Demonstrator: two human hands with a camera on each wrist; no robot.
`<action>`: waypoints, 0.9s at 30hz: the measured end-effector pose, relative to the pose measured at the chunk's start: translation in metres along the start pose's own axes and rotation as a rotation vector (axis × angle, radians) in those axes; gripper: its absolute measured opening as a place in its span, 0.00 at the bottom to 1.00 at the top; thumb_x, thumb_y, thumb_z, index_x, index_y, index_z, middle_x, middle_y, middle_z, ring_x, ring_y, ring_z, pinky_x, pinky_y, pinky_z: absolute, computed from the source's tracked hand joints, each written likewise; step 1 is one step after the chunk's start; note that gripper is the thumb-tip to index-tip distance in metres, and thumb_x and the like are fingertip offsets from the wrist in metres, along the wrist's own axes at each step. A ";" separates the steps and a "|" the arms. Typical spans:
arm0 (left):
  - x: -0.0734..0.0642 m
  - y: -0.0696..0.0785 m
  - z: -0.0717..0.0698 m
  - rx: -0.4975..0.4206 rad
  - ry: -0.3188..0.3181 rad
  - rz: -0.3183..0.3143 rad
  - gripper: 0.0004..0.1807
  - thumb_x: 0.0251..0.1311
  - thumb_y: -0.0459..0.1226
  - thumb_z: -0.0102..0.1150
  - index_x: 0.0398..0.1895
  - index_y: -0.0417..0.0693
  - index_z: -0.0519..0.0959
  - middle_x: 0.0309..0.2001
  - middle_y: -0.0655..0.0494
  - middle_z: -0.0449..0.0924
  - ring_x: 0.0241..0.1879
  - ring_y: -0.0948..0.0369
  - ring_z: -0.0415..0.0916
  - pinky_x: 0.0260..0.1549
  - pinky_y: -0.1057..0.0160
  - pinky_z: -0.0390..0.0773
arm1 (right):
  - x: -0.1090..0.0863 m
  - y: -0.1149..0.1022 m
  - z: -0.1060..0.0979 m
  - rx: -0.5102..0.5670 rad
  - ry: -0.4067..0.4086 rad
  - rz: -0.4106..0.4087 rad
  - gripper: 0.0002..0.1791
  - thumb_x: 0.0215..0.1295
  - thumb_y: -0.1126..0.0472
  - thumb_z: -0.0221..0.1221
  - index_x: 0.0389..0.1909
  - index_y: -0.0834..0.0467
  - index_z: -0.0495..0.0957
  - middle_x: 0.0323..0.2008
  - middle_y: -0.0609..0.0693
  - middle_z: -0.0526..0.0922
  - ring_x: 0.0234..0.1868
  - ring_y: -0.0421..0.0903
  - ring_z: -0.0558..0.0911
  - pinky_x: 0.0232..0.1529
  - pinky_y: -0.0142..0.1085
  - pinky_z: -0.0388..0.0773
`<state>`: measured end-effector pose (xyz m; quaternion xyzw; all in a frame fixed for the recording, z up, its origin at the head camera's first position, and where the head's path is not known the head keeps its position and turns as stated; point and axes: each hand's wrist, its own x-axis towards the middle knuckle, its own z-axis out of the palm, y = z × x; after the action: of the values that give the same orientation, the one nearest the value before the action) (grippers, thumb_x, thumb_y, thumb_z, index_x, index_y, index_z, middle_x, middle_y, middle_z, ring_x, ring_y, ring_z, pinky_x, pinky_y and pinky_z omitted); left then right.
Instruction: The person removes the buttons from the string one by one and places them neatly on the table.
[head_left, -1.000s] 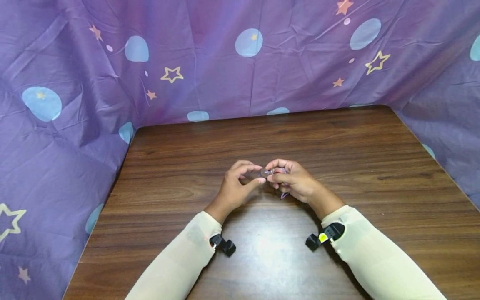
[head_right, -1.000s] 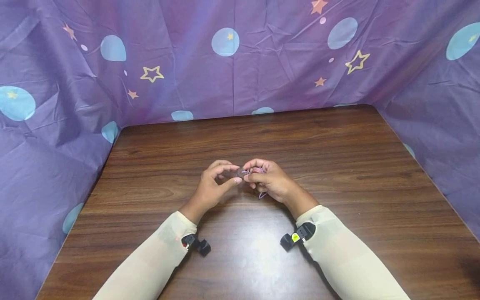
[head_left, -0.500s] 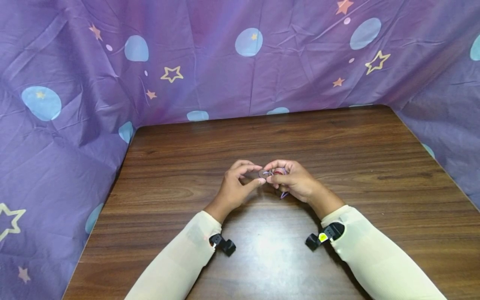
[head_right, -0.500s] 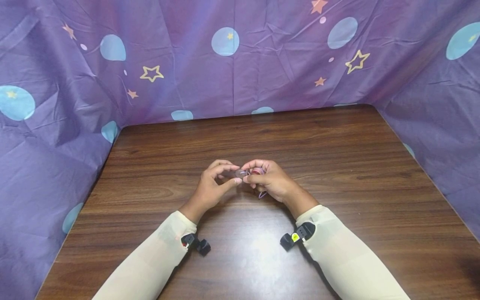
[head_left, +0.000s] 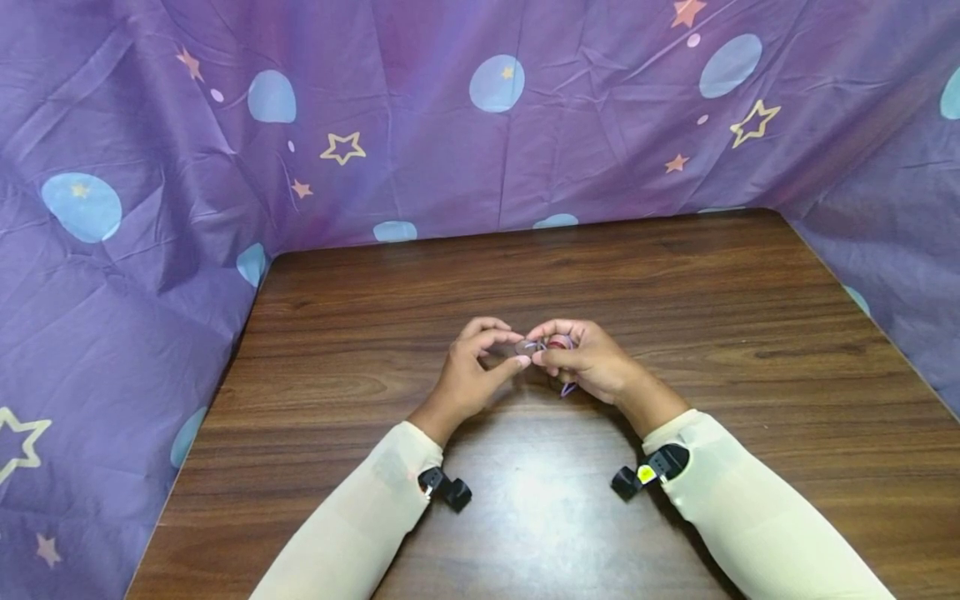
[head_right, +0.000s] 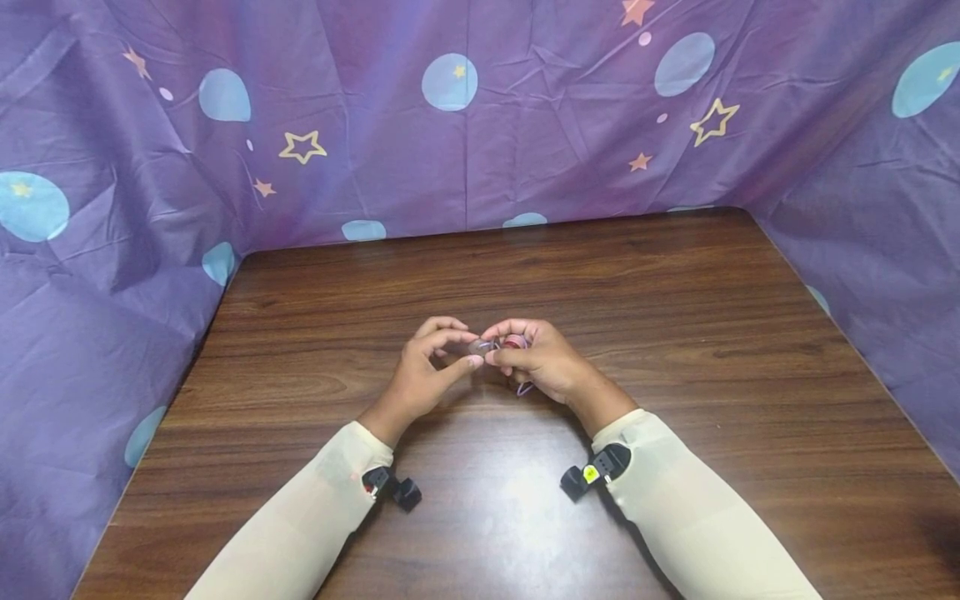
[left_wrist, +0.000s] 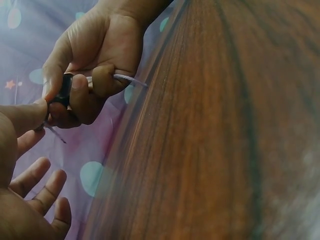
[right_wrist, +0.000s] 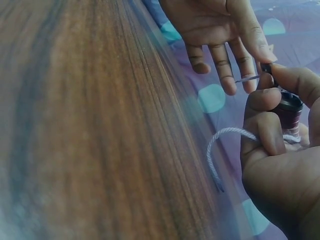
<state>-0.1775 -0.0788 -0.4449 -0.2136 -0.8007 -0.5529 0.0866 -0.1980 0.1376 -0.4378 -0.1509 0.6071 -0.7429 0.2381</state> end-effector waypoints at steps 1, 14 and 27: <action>0.000 0.000 0.000 -0.001 0.000 -0.002 0.15 0.54 0.40 0.73 0.45 0.51 0.85 0.55 0.47 0.77 0.51 0.56 0.76 0.46 0.44 0.79 | 0.000 0.000 0.000 0.006 0.001 0.001 0.16 0.60 0.70 0.63 0.49 0.58 0.78 0.21 0.44 0.78 0.20 0.37 0.71 0.18 0.27 0.62; 0.000 0.001 -0.002 0.009 0.004 -0.007 0.15 0.55 0.41 0.72 0.46 0.52 0.85 0.57 0.48 0.75 0.53 0.58 0.74 0.46 0.45 0.79 | 0.000 -0.001 -0.002 0.065 0.049 0.010 0.12 0.64 0.71 0.59 0.44 0.59 0.68 0.23 0.46 0.80 0.19 0.38 0.71 0.17 0.27 0.57; 0.001 -0.005 -0.004 -0.030 0.040 -0.005 0.16 0.54 0.42 0.73 0.46 0.53 0.85 0.58 0.48 0.74 0.54 0.56 0.73 0.49 0.42 0.75 | 0.000 -0.001 -0.008 0.023 0.049 -0.014 0.10 0.67 0.66 0.60 0.47 0.59 0.74 0.31 0.48 0.84 0.22 0.38 0.72 0.16 0.25 0.60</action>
<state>-0.1813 -0.0841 -0.4467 -0.2016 -0.7910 -0.5693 0.0979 -0.2024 0.1449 -0.4382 -0.1343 0.6029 -0.7551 0.2199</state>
